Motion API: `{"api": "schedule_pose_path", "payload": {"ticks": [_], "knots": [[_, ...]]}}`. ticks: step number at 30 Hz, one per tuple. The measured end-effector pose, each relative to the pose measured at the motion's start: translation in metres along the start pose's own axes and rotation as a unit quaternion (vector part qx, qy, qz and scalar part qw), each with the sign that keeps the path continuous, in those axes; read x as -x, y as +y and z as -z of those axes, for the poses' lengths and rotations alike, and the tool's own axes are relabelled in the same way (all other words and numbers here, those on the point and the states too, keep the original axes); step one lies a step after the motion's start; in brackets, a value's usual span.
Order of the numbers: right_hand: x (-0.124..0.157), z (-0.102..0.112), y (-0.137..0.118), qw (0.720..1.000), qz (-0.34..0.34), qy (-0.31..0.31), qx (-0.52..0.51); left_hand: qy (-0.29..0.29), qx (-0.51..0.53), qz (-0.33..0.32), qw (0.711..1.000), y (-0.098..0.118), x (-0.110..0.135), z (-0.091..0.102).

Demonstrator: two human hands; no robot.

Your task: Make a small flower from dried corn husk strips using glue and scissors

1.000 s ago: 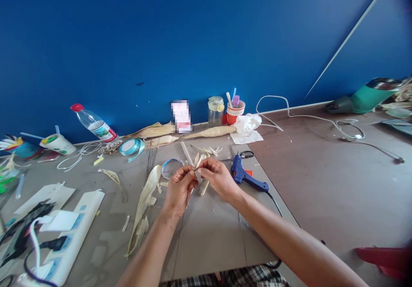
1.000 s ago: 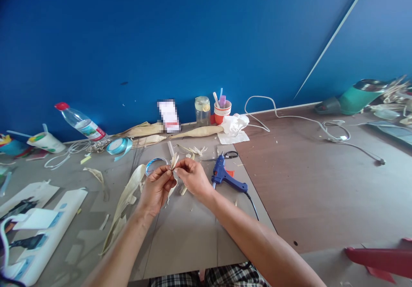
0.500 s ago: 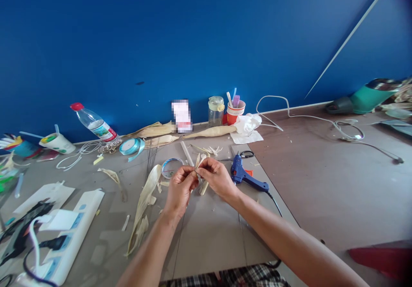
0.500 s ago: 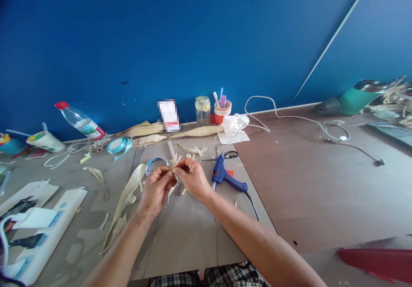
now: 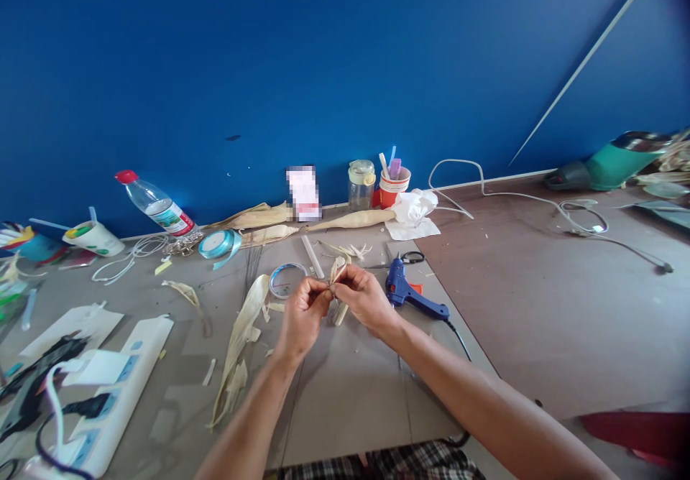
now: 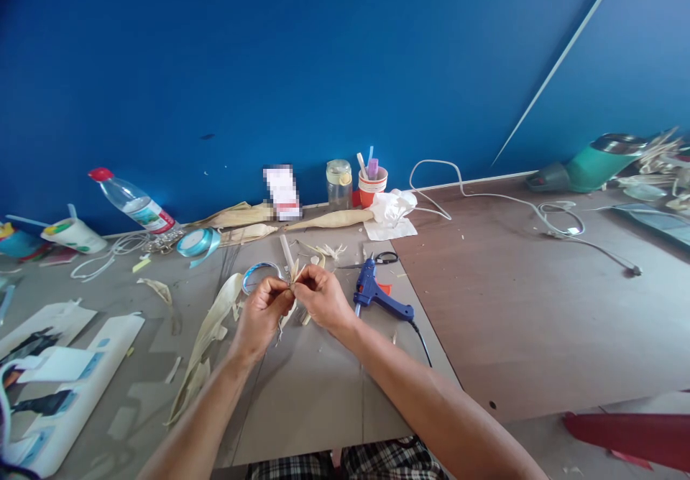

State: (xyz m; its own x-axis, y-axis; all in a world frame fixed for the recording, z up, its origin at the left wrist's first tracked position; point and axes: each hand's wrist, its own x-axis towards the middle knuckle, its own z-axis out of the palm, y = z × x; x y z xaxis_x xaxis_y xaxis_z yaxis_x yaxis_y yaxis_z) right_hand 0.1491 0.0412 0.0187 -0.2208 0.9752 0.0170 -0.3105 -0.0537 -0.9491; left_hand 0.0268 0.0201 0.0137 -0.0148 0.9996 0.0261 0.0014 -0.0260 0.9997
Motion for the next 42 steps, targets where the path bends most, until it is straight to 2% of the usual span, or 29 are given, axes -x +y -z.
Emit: {"api": "schedule_pose_path", "payload": {"ticks": [4, 8, 11, 13, 26, 32, 42], "knots": [[0.0, 0.0, -0.003, 0.996, -0.029, -0.048, -0.064, -0.023, 0.104, 0.038, 0.994, 0.001, 0.0, -0.001], [-0.001, 0.005, -0.006, 0.994, -0.041, -0.05, -0.089, -0.089, 0.235, 0.102, 0.962, 0.005, 0.0, 0.002], [-0.003, 0.01, -0.005, 0.993, -0.044, -0.057, -0.089, -0.13, 0.272, 0.133, 0.944, 0.007, 0.0, 0.007], [-0.004, 0.012, -0.004, 0.994, -0.04, -0.054, -0.083, -0.137, 0.282, 0.148, 0.938, 0.008, -0.001, 0.008], [-0.004, 0.013, -0.007, 0.995, -0.045, -0.054, -0.077, -0.105, 0.309, 0.154, 0.933, 0.008, -0.003, 0.004], [0.0, 0.005, -0.009, 0.998, -0.037, -0.028, -0.04, -0.077, 0.285, 0.138, 0.945, 0.005, -0.003, 0.0], [0.002, -0.001, -0.004, 0.999, -0.03, 0.033, 0.027, -0.065, 0.247, 0.131, 0.958, 0.005, -0.001, -0.006]]}}
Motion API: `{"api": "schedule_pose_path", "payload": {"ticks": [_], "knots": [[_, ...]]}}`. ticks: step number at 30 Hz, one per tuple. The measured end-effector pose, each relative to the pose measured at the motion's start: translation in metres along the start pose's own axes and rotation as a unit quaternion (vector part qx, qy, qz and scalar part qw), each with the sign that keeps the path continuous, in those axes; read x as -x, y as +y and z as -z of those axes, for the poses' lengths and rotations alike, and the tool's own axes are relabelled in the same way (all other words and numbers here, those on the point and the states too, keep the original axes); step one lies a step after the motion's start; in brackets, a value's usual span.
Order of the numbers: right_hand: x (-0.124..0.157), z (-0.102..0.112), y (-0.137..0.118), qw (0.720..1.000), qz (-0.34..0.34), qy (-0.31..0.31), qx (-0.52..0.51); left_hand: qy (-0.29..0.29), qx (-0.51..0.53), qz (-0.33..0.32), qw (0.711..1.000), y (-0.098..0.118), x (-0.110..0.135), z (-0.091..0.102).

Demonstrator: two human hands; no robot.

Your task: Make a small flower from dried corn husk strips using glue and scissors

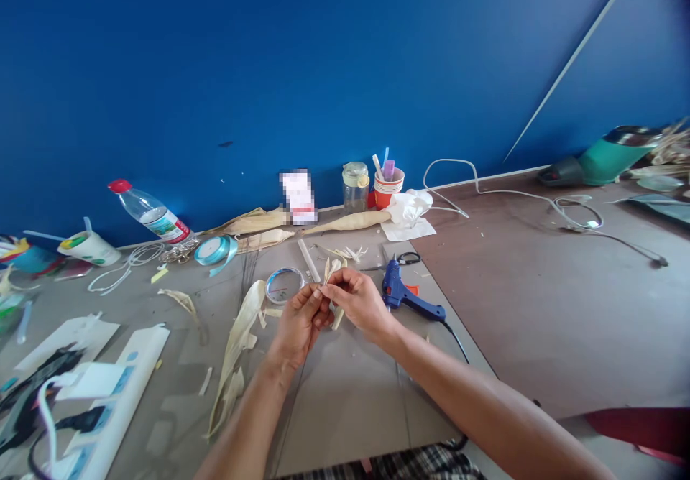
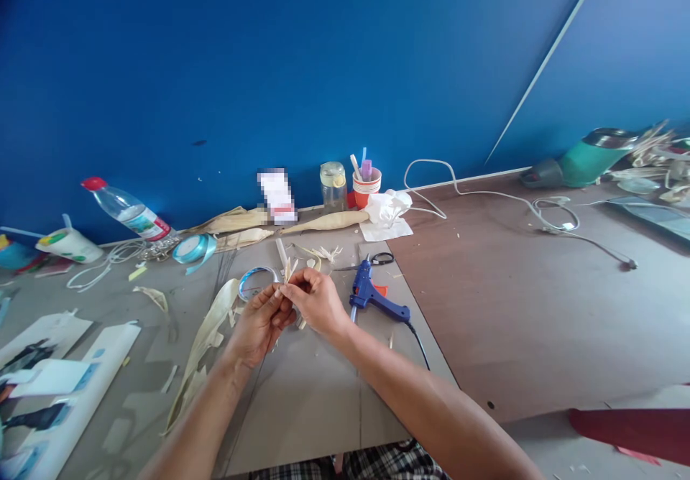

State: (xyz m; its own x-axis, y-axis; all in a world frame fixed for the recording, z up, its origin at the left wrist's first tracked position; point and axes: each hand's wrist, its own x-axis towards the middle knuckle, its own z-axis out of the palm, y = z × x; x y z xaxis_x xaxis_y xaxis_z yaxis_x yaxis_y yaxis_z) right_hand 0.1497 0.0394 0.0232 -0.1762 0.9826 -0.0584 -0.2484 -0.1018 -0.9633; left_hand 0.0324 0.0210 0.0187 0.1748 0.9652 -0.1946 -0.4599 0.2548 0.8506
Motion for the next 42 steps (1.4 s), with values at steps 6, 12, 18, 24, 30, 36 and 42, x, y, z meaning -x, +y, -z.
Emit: {"api": "schedule_pose_path", "payload": {"ticks": [6, 12, 18, 24, 30, 36, 42], "knots": [[0.002, -0.001, 0.0, 1.0, 0.001, 0.012, 0.017, -0.012, 0.002, 0.0, 1.0, -0.002, -0.001, -0.001], [0.003, -0.001, -0.001, 0.999, 0.005, 0.017, 0.047, -0.01, 0.003, -0.005, 1.0, -0.005, -0.001, 0.0], [0.003, 0.003, 0.001, 0.998, 0.038, -0.025, 0.047, 0.007, 0.025, -0.008, 1.0, -0.002, -0.002, 0.004], [0.004, 0.003, -0.001, 0.998, 0.022, -0.036, 0.037, 0.001, 0.076, -0.007, 0.997, 0.001, -0.003, 0.008], [-0.004, 0.01, 0.002, 0.995, 0.022, 0.092, -0.017, -0.024, 0.115, -0.025, 0.993, 0.006, -0.005, 0.011], [-0.011, 0.016, -0.003, 0.993, 0.014, 0.095, -0.07, -0.016, 0.149, -0.022, 0.989, 0.008, -0.008, 0.017], [-0.01, 0.017, -0.008, 0.989, 0.031, 0.065, -0.127, -0.014, 0.15, -0.022, 0.988, 0.007, -0.008, 0.017]]}}
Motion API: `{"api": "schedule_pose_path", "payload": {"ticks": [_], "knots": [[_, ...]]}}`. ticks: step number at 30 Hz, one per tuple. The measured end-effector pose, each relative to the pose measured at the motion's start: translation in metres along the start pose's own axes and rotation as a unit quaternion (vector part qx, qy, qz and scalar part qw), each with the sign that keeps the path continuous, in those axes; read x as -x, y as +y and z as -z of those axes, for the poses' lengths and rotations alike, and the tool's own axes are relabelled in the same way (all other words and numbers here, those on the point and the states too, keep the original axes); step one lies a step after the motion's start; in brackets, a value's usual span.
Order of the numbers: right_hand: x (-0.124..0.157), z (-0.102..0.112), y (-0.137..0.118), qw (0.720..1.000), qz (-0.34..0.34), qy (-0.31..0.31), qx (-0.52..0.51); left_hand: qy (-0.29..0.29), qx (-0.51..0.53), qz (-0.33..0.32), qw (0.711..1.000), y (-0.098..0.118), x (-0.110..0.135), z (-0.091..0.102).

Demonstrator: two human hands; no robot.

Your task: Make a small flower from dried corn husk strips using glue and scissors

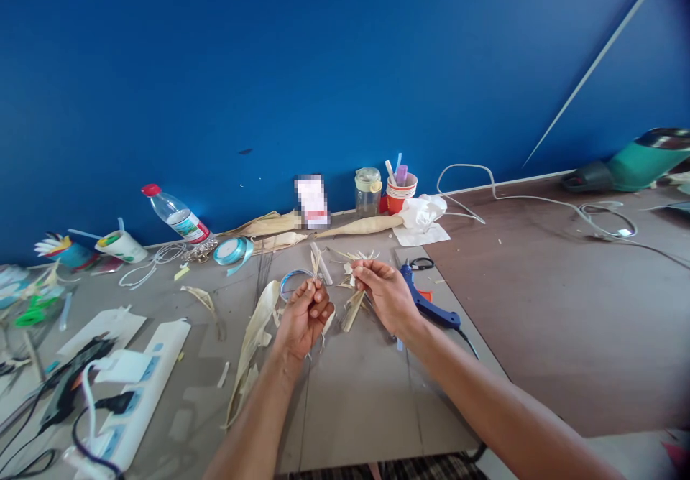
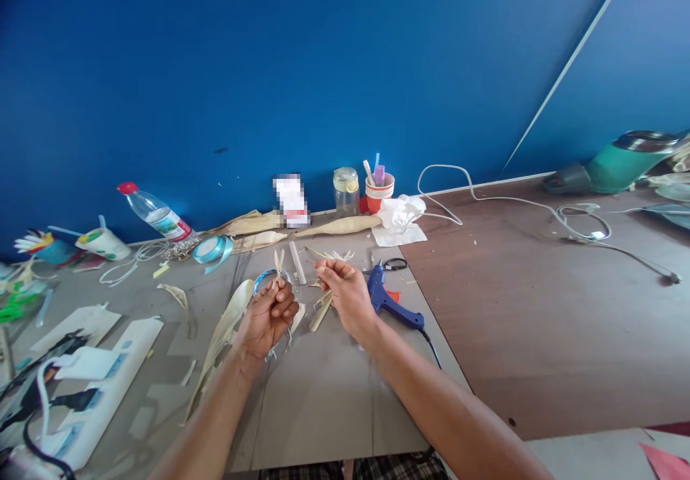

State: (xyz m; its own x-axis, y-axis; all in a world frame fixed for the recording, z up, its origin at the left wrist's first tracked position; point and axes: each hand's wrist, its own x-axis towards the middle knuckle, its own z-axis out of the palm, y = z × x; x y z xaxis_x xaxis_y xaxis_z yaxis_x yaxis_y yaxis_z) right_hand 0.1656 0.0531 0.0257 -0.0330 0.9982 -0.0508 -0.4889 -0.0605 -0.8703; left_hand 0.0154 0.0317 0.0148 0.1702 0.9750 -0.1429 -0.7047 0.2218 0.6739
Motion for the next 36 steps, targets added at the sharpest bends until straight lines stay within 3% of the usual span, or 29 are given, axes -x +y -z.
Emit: {"api": "schedule_pose_path", "payload": {"ticks": [8, 13, 22, 36], "knots": [[-0.005, 0.008, -0.004, 0.998, -0.017, -0.021, -0.062, 0.004, 0.008, 0.004, 1.0, -0.001, -0.003, 0.005], [-0.003, 0.007, -0.007, 0.999, -0.003, -0.038, -0.035, 0.003, 0.015, 0.0, 1.0, 0.0, -0.004, 0.008], [-0.006, 0.005, -0.001, 0.997, -0.021, 0.024, 0.071, 0.03, 0.003, -0.001, 1.0, 0.001, -0.008, 0.013], [-0.001, 0.004, -0.001, 0.989, 0.001, -0.033, 0.142, 0.039, -0.014, -0.001, 0.999, 0.001, -0.007, 0.01]]}}
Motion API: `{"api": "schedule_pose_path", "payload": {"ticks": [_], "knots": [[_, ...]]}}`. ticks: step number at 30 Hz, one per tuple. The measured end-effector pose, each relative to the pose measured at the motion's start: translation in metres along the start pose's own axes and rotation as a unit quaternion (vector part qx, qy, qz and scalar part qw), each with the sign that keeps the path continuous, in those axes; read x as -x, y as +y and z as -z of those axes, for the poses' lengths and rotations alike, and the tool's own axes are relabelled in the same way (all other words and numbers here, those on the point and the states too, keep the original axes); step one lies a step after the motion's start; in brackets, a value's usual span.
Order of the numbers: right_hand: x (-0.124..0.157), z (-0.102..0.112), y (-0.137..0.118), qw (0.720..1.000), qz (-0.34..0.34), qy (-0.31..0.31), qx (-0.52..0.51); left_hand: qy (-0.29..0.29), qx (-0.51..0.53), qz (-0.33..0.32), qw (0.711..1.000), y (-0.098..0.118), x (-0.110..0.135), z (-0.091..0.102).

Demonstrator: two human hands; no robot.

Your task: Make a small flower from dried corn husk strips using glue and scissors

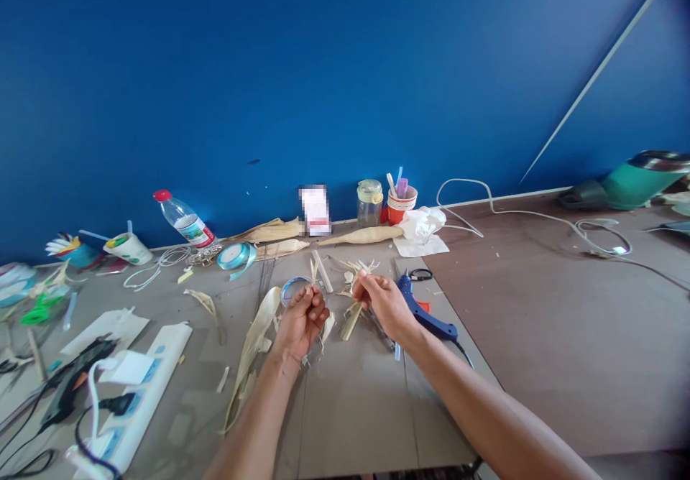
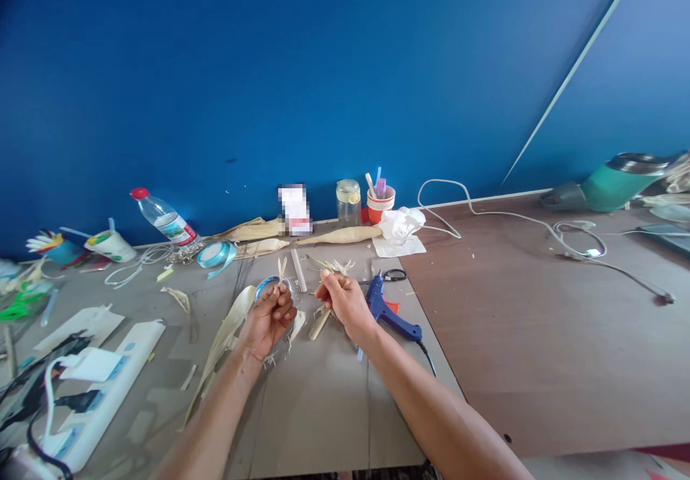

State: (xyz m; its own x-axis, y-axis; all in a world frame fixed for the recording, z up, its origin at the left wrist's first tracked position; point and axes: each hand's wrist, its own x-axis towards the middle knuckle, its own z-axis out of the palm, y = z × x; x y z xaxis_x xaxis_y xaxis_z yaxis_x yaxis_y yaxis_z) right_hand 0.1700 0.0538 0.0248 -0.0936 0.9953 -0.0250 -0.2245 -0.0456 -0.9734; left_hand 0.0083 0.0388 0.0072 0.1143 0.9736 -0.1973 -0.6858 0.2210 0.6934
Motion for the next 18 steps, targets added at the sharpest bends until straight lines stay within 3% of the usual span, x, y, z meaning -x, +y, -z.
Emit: {"api": "schedule_pose_path", "payload": {"ticks": [7, 18], "knots": [[-0.007, 0.005, 0.014, 0.996, 0.053, 0.057, 0.04, -0.007, -0.007, 0.008, 1.0, -0.002, -0.001, -0.001], [-0.009, 0.01, 0.003, 0.997, 0.03, 0.072, 0.016, 0.028, -0.06, -0.04, 0.997, -0.002, 0.0, -0.003]]}}
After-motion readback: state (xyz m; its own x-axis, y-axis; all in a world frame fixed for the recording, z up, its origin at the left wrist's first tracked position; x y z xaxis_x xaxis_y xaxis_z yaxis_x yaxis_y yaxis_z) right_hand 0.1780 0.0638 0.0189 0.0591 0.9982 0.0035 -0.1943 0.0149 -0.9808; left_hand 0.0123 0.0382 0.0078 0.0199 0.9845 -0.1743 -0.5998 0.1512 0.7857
